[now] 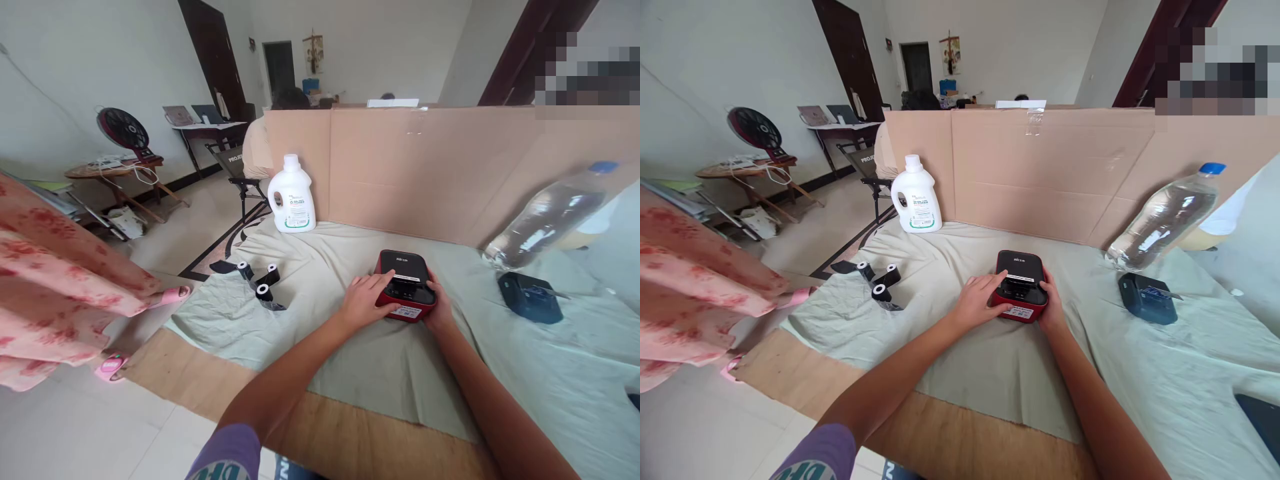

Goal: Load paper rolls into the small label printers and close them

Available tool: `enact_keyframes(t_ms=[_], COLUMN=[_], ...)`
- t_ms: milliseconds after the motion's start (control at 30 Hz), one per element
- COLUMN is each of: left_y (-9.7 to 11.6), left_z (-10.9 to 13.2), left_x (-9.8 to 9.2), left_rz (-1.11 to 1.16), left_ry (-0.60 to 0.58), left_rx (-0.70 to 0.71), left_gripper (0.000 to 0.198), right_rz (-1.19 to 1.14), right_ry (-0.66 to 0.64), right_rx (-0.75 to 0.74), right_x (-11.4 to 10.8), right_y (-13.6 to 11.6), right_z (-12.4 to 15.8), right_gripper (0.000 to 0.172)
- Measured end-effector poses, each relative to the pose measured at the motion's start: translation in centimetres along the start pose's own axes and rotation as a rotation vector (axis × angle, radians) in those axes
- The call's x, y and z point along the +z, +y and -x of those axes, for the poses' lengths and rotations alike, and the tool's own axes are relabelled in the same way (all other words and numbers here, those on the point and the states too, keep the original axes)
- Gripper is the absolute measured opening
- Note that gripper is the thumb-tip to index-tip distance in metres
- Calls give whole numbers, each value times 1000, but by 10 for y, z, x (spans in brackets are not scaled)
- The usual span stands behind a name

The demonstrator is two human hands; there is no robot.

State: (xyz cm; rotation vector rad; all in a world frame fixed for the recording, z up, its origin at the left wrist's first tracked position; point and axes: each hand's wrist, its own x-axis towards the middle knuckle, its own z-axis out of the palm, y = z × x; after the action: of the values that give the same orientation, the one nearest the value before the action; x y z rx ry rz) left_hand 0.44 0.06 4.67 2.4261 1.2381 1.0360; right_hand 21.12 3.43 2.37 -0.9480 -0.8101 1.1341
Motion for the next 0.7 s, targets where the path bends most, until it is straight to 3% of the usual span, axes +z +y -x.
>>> enact_keyframes(t_ms=[133,267,367,433,500,567,700], left_y=[-2,-5,-8,-10,-11,-12,-14], left_z=[-3,-20,-36,-44,-47,-46,-43], left_x=[0,1,4,5,6,6,7], left_rz=[119,475,679,877,1103,1242,1273], left_ry=[45,126,153,93,6,-39,-39], left_rx=[-25,-197,-470,-705,-852,-842,-718], left_gripper=[63,41,56,77,91,87,59], right_rz=[-114,-106,-84,-61,-19,38,87], right_ry=[23,45,44,34,13,-12,-15], right_rx=[37,35,33,44,28,-31,-109], right_x=[-1,-3,-5,-6,-8,-9,-8], right_y=[4,4,5,4,2,0,2], right_z=[-3,-7,-8,-8,-9,-11,-11], right_gripper=[45,43,47,51,53,54,55])
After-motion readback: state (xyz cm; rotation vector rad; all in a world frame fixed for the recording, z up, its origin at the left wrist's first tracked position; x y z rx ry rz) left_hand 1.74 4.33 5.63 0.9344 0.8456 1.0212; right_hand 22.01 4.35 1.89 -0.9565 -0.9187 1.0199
